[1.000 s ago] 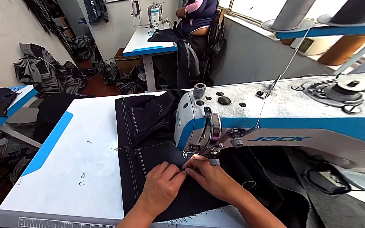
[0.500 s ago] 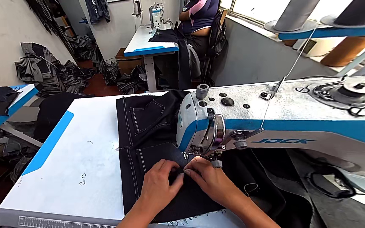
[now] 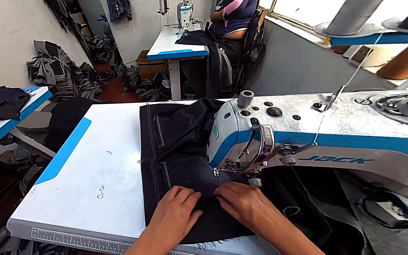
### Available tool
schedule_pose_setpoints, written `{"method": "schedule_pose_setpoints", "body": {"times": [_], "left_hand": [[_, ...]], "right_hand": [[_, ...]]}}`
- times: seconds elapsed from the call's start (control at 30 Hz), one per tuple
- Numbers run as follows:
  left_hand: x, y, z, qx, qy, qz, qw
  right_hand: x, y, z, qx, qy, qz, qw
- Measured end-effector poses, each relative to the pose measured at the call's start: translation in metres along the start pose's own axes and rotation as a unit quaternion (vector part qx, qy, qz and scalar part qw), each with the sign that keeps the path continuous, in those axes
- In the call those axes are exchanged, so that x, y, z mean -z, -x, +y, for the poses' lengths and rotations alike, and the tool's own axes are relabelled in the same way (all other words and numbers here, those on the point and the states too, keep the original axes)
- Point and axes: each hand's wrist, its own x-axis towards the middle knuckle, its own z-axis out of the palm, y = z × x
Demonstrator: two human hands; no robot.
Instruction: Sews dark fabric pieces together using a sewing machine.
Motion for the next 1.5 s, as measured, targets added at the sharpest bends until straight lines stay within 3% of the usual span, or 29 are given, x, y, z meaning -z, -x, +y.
{"method": "schedule_pose_setpoints", "body": {"times": [0.2, 0.4, 0.53, 0.63, 0.73, 0.8, 0.9, 0.97, 1.03, 1.1, 1.33, 1.5], "left_hand": [[0.008, 0.049, -0.024, -0.041, 0.001, 0.07, 0.997], [0.009, 0.036, -0.038, -0.135, -0.046, 0.1, 0.985], [0.018, 0.027, -0.054, -0.257, -0.094, 0.127, 0.953], [0.02, 0.022, -0.055, -0.3, -0.134, 0.125, 0.936], [0.022, 0.023, -0.042, -0.271, -0.163, 0.07, 0.946], [0.037, 0.016, -0.029, -0.23, -0.169, -0.024, 0.958], [0.043, -0.009, -0.03, -0.18, -0.083, -0.08, 0.977], [0.029, -0.03, -0.037, -0.153, -0.006, -0.065, 0.986], [0.011, -0.048, -0.046, -0.137, 0.052, -0.112, 0.983], [-0.003, -0.058, -0.059, -0.15, 0.054, -0.181, 0.97], [-0.006, -0.055, -0.073, -0.239, 0.051, -0.2, 0.949], [0.01, -0.068, -0.079, -0.231, 0.112, -0.32, 0.912]], "right_hand": [[0.001, 0.004, 0.001, 0.019, 0.001, 0.011, 1.0], [0.004, 0.004, 0.003, 0.038, 0.003, 0.005, 0.999], [0.004, 0.007, 0.005, 0.08, 0.015, 0.036, 0.996], [0.003, 0.01, 0.0, 0.111, 0.049, 0.04, 0.992], [0.004, 0.013, -0.01, 0.102, 0.078, 0.014, 0.992], [0.006, 0.015, -0.014, 0.086, 0.086, 0.0, 0.993], [0.005, 0.017, -0.016, 0.076, 0.088, 0.003, 0.993], [0.004, 0.017, -0.017, 0.069, 0.085, 0.007, 0.994], [0.003, 0.019, -0.017, 0.058, 0.084, 0.01, 0.995], [0.003, 0.023, -0.016, 0.045, 0.076, 0.014, 0.996], [0.004, 0.036, -0.019, 0.009, 0.025, -0.009, 1.0], [0.005, 0.034, -0.023, -0.013, 0.032, -0.011, 0.999]]}}
